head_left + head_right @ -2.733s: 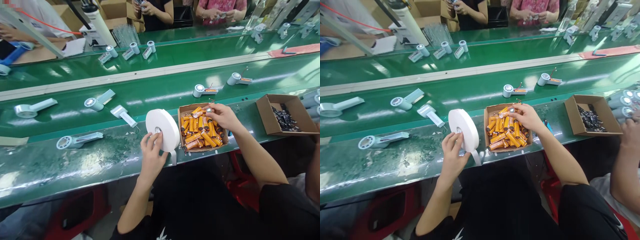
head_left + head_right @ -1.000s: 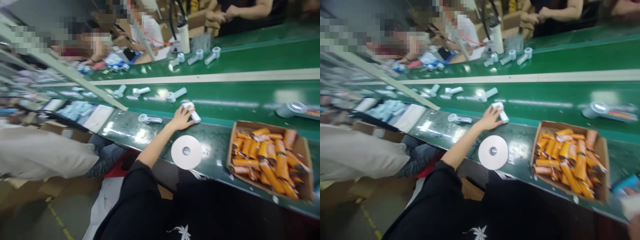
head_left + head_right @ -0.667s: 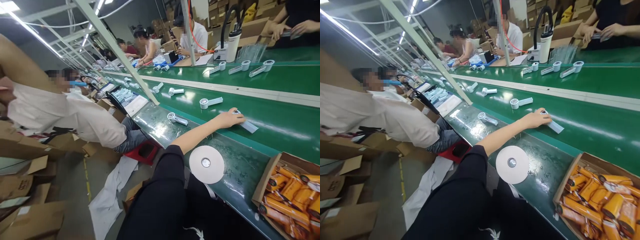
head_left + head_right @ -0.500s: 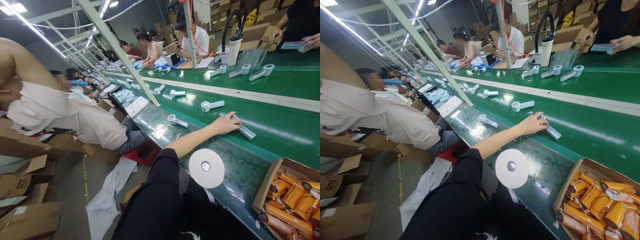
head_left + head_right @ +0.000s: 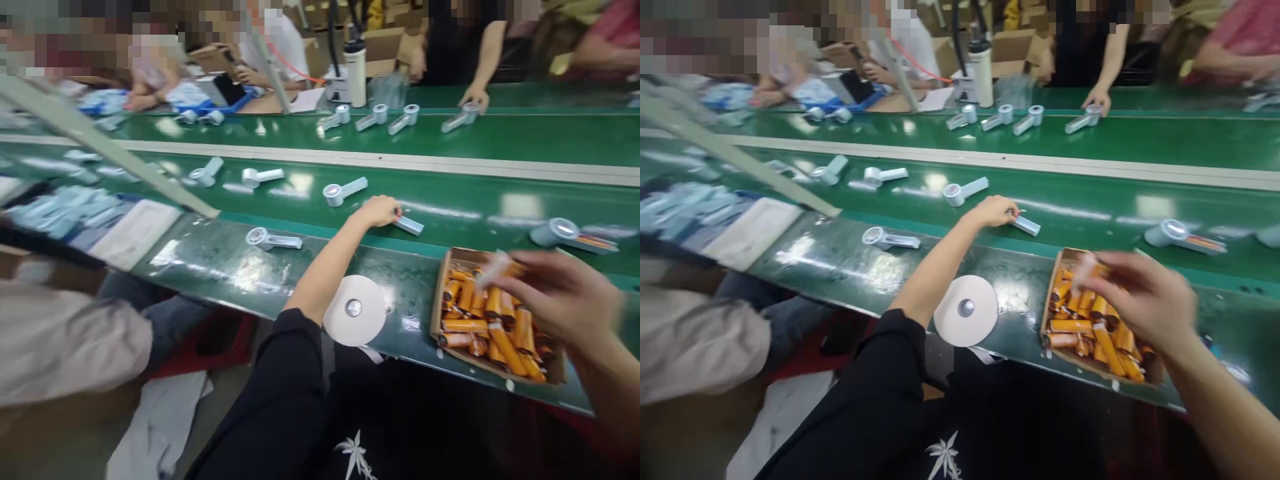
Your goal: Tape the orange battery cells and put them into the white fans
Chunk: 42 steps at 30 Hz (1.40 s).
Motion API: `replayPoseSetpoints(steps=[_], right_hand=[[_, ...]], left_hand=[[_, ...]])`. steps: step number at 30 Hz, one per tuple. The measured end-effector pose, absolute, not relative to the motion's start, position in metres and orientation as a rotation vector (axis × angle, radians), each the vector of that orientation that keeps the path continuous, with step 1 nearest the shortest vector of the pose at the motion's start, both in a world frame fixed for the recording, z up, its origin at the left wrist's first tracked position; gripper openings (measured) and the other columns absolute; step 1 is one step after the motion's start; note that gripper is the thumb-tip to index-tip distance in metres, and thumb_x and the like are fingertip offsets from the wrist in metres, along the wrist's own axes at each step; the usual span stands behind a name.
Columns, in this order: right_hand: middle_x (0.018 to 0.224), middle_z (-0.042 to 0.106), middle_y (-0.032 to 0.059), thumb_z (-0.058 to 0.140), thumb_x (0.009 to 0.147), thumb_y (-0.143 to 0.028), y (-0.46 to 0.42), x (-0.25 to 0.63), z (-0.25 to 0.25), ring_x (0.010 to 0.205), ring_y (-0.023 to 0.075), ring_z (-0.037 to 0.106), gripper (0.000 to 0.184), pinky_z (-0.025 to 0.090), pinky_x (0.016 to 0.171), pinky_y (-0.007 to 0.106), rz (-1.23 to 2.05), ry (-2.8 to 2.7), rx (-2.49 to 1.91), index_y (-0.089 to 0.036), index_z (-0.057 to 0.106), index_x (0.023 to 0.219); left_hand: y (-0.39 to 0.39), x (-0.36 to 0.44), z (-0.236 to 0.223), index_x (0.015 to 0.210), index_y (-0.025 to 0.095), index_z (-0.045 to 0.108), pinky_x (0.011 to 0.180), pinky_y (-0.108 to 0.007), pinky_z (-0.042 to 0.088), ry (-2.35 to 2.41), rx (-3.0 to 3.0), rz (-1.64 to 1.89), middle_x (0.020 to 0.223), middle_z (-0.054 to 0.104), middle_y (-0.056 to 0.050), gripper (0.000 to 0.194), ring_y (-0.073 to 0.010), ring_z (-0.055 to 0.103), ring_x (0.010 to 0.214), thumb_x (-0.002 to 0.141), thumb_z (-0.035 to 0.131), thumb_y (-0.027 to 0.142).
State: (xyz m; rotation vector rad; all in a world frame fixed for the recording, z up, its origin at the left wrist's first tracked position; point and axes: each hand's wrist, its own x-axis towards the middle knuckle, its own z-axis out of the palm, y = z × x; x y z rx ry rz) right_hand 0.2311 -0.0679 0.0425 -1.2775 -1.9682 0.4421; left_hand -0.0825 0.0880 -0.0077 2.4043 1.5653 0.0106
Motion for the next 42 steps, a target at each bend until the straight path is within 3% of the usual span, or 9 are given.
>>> replayPoseSetpoints(steps=[6, 9, 18, 27, 30, 33, 38, 40, 42], right_hand=[[0.101, 0.083, 0.0067, 0.080, 0.087, -0.033, 0.058, 0.150, 0.016, 0.097, 0.0248, 0.080, 0.031, 0.065, 0.095, 0.040, 0.849, -2.077, -1.189, -0.020, 0.071, 0.114], [0.101, 0.082, 0.0068, 0.075, 0.091, -0.027, 0.090, 0.129, -0.001, 0.097, 0.0260, 0.079, 0.027, 0.058, 0.087, 0.033, 0.570, -2.422, -1.320, -0.022, 0.070, 0.117], [0.109, 0.080, 0.0135, 0.065, 0.105, -0.048, 0.107, 0.129, -0.015, 0.094, 0.0312, 0.075, 0.043, 0.044, 0.071, 0.030, 0.050, -2.951, -1.580, -0.026, 0.066, 0.142], [0.127, 0.077, 0.0225, 0.057, 0.110, -0.046, 0.079, 0.118, 0.000, 0.112, 0.0335, 0.075, 0.049, 0.054, 0.090, 0.038, 0.149, -3.101, -1.561, -0.019, 0.064, 0.150], [0.128, 0.077, 0.0245, 0.066, 0.106, -0.042, 0.083, 0.107, 0.002, 0.113, 0.0342, 0.075, 0.043, 0.055, 0.093, 0.038, 0.209, -3.095, -1.584, -0.013, 0.075, 0.137], [0.124, 0.080, 0.0197, 0.071, 0.102, -0.037, 0.088, 0.105, 0.018, 0.111, 0.0313, 0.076, 0.037, 0.056, 0.095, 0.037, 0.297, -3.091, -1.566, -0.015, 0.081, 0.130], [0.144, 0.074, 0.0112, 0.056, 0.111, -0.034, 0.042, 0.180, 0.052, 0.131, 0.0267, 0.071, 0.045, 0.053, 0.114, 0.039, 0.438, -2.700, -1.335, -0.019, 0.070, 0.151], [0.135, 0.079, 0.0087, 0.059, 0.109, -0.038, -0.010, 0.232, 0.056, 0.121, 0.0245, 0.075, 0.041, 0.056, 0.111, 0.039, 0.561, -2.478, -1.241, -0.019, 0.077, 0.140], [0.119, 0.084, 0.0053, 0.062, 0.106, -0.048, -0.078, 0.283, 0.052, 0.106, 0.0231, 0.080, 0.037, 0.062, 0.102, 0.039, 0.719, -2.338, -1.260, -0.023, 0.084, 0.122]], left_hand=[[0.088, -0.084, -0.022, 0.124, 0.023, 0.073, 0.101, -0.034, 0.051, 1.635, 2.263, 0.231, 0.137, 0.078, -0.008, 0.025, -0.0275, 0.071, 0.127, 0.108, 0.054, 0.025], [0.087, -0.079, -0.026, 0.127, 0.023, 0.071, 0.102, -0.034, 0.051, 1.643, 2.273, 0.253, 0.135, 0.078, -0.010, 0.025, -0.0279, 0.072, 0.126, 0.109, 0.053, 0.026], [0.090, -0.062, -0.039, 0.140, 0.023, 0.066, 0.098, -0.035, 0.050, 1.733, 2.180, 0.353, 0.139, 0.075, -0.013, 0.036, -0.0287, 0.073, 0.123, 0.115, 0.042, 0.032], [0.090, -0.050, -0.040, 0.135, 0.024, 0.067, 0.100, -0.036, 0.050, 1.831, 2.093, 0.337, 0.132, 0.078, -0.015, 0.034, -0.0300, 0.071, 0.124, 0.115, 0.042, 0.036], [0.087, -0.045, -0.037, 0.132, 0.025, 0.067, 0.102, -0.036, 0.051, 1.866, 2.089, 0.314, 0.131, 0.078, -0.014, 0.033, -0.0290, 0.072, 0.125, 0.115, 0.042, 0.036], [0.088, -0.038, -0.028, 0.133, 0.023, 0.067, 0.103, -0.038, 0.053, 1.880, 2.099, 0.291, 0.129, 0.079, -0.017, 0.032, -0.0299, 0.073, 0.124, 0.114, 0.042, 0.033], [0.048, -0.043, -0.024, 0.154, 0.012, 0.051, 0.124, -0.049, 0.043, 1.823, 2.228, 0.498, 0.155, 0.063, -0.026, 0.048, -0.0331, 0.058, 0.149, 0.109, 0.048, 0.028], [-0.006, -0.069, -0.032, 0.159, 0.013, 0.048, 0.133, -0.056, 0.033, 1.669, 2.404, 0.677, 0.164, 0.056, -0.024, 0.060, -0.0347, 0.044, 0.161, 0.104, 0.058, 0.036], [-0.080, -0.109, -0.044, 0.157, 0.023, 0.053, 0.131, -0.058, 0.037, 1.441, 2.543, 0.637, 0.157, 0.065, -0.016, 0.063, -0.0367, 0.043, 0.161, 0.099, 0.067, 0.043]])
